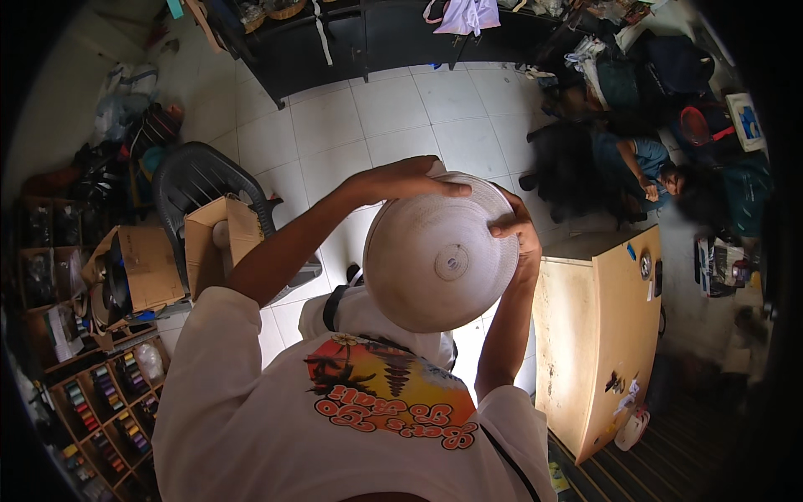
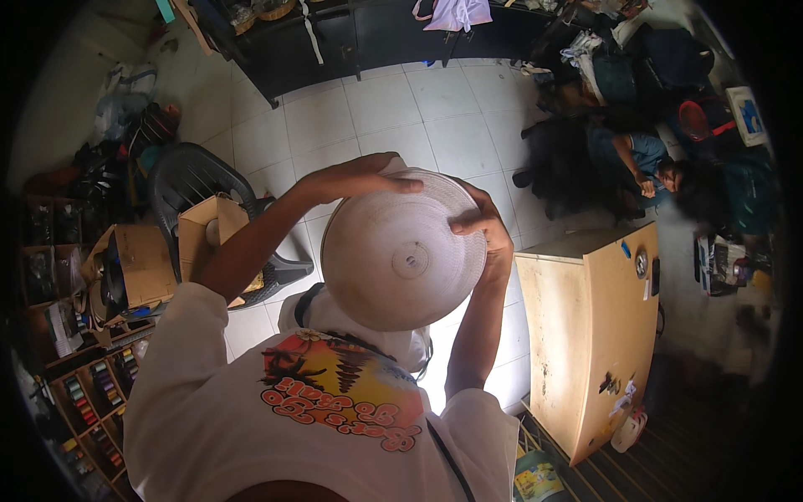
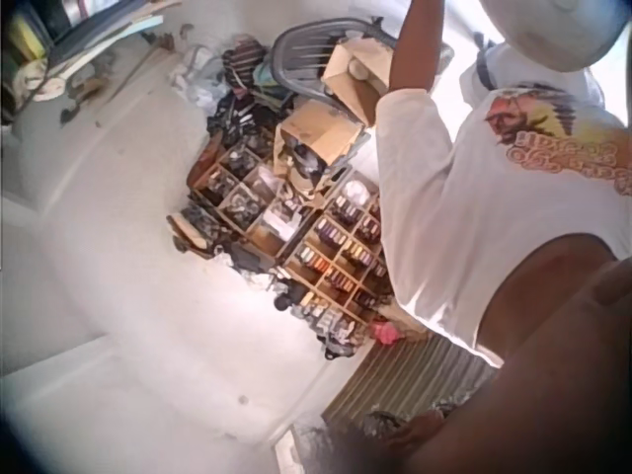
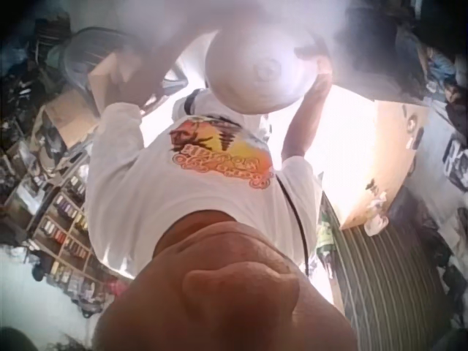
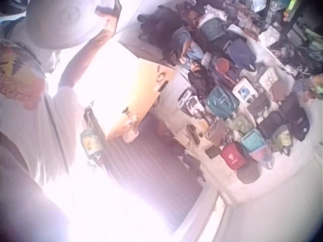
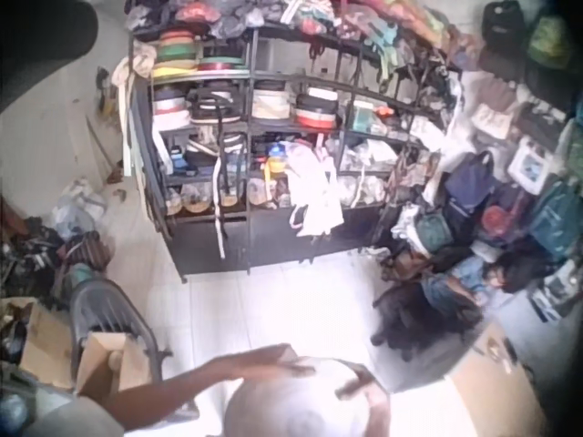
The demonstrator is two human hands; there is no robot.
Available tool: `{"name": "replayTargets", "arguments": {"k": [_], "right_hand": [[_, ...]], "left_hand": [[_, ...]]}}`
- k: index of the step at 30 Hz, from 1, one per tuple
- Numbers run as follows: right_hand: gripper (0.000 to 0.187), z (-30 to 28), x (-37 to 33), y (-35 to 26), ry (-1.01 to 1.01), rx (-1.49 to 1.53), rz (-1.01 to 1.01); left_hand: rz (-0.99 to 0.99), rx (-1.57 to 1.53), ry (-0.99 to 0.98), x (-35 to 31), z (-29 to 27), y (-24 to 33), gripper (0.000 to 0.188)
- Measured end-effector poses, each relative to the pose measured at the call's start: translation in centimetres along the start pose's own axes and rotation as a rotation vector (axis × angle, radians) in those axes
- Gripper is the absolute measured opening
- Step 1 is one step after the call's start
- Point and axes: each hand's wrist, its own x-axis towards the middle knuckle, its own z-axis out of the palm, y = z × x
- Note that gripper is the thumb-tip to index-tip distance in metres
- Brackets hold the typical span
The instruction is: The person picks up several different colored rolls of webbing or ribbon from a cardboard box, handles each one to check its length, and places them onto a storage shelf.
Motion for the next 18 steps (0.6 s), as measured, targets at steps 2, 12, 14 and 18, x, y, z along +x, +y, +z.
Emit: {"name": "replayTargets", "arguments": {"k": [2,12,14,18], "right_hand": [[0.087,-1.1,2.9,-2.0,-0.101,-0.017,-0.014],[0.088,-10.0,14.2,-5.1,-0.17,0.16,-0.27],[0.079,-7.3,14.2,-3.9,-0.052,0.339,-0.352],[0.073,0.5,16.8,-5.0,0.154,0.492,-0.419]], "left_hand": [[0.045,0.018,0.016,2.1,-1.8,1.2,0.071],[0.117,-0.602,0.691,8.6,-6.5,5.2,0.054],[0.097,-0.762,1.031,10.0,-4.7,5.7,0.051],[0.405,-1.072,1.383,14.5,-1.7,5.5,0.05]]}}
